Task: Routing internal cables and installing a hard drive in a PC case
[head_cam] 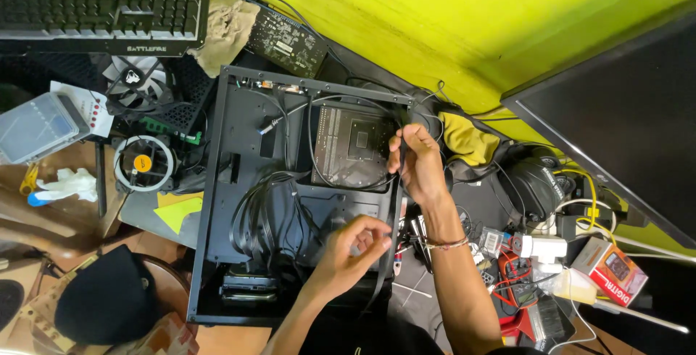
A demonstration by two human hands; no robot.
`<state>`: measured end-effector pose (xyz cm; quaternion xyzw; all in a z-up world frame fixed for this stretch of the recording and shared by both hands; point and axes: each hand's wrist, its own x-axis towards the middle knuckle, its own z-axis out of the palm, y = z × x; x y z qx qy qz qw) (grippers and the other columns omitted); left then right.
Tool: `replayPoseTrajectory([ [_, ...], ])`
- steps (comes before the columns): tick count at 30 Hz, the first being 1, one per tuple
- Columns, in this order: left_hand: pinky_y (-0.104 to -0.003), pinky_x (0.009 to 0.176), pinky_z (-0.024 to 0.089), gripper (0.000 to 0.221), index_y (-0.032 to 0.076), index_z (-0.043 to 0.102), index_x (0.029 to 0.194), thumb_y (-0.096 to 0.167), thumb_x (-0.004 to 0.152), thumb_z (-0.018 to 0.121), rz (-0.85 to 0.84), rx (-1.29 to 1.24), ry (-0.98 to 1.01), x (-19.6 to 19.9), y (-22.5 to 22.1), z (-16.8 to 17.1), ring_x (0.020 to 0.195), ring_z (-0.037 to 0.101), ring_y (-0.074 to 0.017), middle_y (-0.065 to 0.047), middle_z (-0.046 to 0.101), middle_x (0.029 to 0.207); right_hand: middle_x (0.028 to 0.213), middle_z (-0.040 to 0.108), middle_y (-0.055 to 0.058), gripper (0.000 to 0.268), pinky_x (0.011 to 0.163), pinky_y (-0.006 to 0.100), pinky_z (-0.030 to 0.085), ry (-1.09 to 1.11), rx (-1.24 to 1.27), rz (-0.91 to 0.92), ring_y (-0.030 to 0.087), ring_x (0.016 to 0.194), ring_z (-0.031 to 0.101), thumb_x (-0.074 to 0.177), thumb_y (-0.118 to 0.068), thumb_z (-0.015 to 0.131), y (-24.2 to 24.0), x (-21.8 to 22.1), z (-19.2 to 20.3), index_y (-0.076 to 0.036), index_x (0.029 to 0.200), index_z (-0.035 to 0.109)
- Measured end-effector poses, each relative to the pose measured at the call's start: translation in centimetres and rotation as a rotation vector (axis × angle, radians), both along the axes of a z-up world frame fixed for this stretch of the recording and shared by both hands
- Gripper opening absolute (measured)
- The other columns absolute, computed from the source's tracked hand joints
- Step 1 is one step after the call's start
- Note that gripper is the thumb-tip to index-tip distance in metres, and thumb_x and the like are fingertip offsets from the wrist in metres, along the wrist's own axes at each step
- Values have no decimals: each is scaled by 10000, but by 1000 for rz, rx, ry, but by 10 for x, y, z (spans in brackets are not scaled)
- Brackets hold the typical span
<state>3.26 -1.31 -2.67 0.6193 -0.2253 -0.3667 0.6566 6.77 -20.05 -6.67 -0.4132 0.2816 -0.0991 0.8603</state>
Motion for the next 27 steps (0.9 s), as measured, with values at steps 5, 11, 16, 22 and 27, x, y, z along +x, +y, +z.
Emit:
replayPoseTrajectory([
  [5,-239,595,432,246,92,520,944,285,790,524,92,171,71,15,-18,-15,676,527,-130,-51,556,873,727,590,179,195,402,283,451,154,27,105,200,397,490,843,-28,412,-6,8,20,9,1035,422],
  [11,-263,578,471,232,99,586,941,218,750,644,204,193,150,23,-33,-31,651,570,-174,-98,585,844,730,592,207,267,471,334,533,233,-82,84,231,485,587,824,-179,426,-17,23,-3,41,968,476],
  [16,-261,577,472,229,94,587,928,230,750,638,172,206,145,27,-32,-33,648,576,-179,-113,597,830,490,512,163,376,268,257,420,290,-212,79,159,255,420,849,-269,538,-17,33,-13,84,979,546],
  [22,-221,631,405,256,105,560,920,297,751,544,67,249,115,28,-28,-26,676,517,-104,3,586,856,893,636,223,162,481,268,542,347,-299,119,218,493,606,871,-68,438,-7,40,-1,81,917,481],
  [27,-227,630,416,263,100,566,916,305,752,544,60,251,110,28,-25,-31,683,524,-106,-10,598,859,799,612,203,133,360,249,482,226,-503,14,191,428,565,877,-60,375,11,30,-3,55,930,414],
])
